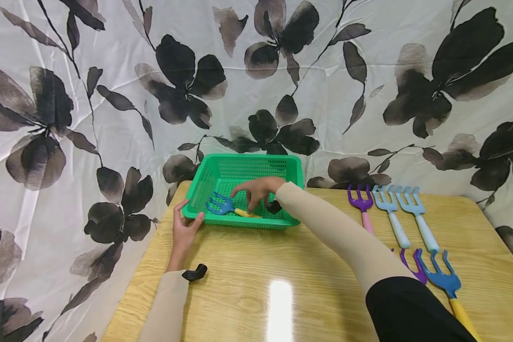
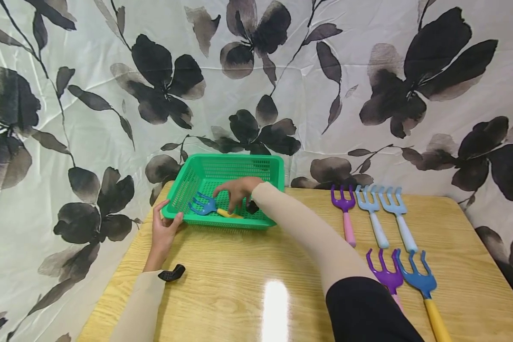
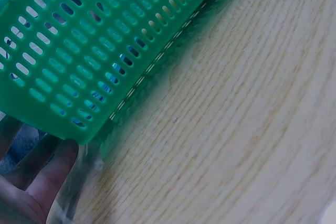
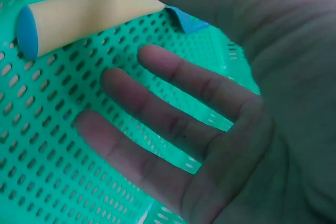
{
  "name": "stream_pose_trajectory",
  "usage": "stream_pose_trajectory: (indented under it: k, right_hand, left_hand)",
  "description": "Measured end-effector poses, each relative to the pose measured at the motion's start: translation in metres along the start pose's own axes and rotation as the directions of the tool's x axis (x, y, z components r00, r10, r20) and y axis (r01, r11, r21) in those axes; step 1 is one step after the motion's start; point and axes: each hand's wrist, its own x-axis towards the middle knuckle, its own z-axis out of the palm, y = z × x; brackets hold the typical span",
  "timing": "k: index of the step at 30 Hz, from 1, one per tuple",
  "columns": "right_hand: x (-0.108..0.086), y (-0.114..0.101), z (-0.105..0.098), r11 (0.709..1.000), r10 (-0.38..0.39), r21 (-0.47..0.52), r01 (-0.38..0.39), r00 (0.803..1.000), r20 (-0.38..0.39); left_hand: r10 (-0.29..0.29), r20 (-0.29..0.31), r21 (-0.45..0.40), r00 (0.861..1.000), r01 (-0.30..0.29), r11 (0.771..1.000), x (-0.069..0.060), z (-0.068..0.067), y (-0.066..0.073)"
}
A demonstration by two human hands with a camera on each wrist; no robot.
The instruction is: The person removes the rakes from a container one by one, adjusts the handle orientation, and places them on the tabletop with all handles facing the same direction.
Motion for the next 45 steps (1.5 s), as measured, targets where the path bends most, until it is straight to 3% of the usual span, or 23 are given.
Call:
stream_pose_trajectory:
  k: [9, 13, 16, 20, 23, 30, 39, 45]
  right_hand:
    - [0.016, 0.005, 0.014, 0.995, 0.1, 0.012, -0.101, 0.994, 0.031]
    - [0.02, 0.005, 0.019, 0.996, 0.086, -0.001, -0.086, 0.996, 0.038]
    - [0.022, 0.004, 0.021, 0.998, 0.066, -0.025, -0.064, 0.997, 0.048]
    - [0.023, 0.004, 0.021, 0.997, 0.056, -0.056, -0.053, 0.998, 0.043]
    - [0.023, 0.004, 0.021, 0.997, 0.051, -0.065, -0.048, 0.998, 0.04]
    - [0.024, 0.005, 0.022, 0.996, 0.05, -0.073, -0.047, 0.998, 0.029]
    - [0.017, -0.003, 0.002, 0.999, 0.041, 0.022, -0.041, 0.999, 0.017]
    - [-0.001, -0.01, -0.019, 0.999, 0.013, 0.034, -0.011, 0.999, -0.046]
  left_hand:
    - [-0.005, -0.012, 0.014, 1.0, 0.005, 1.0, -0.004, 0.001, -0.004]
    - [-0.01, 0.004, -0.005, 1.0, 0.01, 1.0, -0.005, 0.001, -0.003]
    - [-0.023, 0.027, -0.006, 0.999, 0.023, 1.0, -0.009, 0.002, 0.012]
    - [-0.035, 0.033, -0.007, 0.999, 0.035, 0.999, -0.008, 0.003, 0.015]
    - [-0.026, 0.015, -0.008, 1.0, 0.026, 1.0, -0.004, 0.002, 0.001]
    - [0.012, -0.011, 0.023, 1.0, -0.012, 1.0, -0.004, 0.003, -0.002]
    - [0.019, -0.008, 0.011, 1.0, -0.019, 1.0, -0.002, 0.002, -0.004]
    - [0.009, 0.004, 0.021, 1.0, -0.009, 1.0, 0.001, 0.001, -0.003]
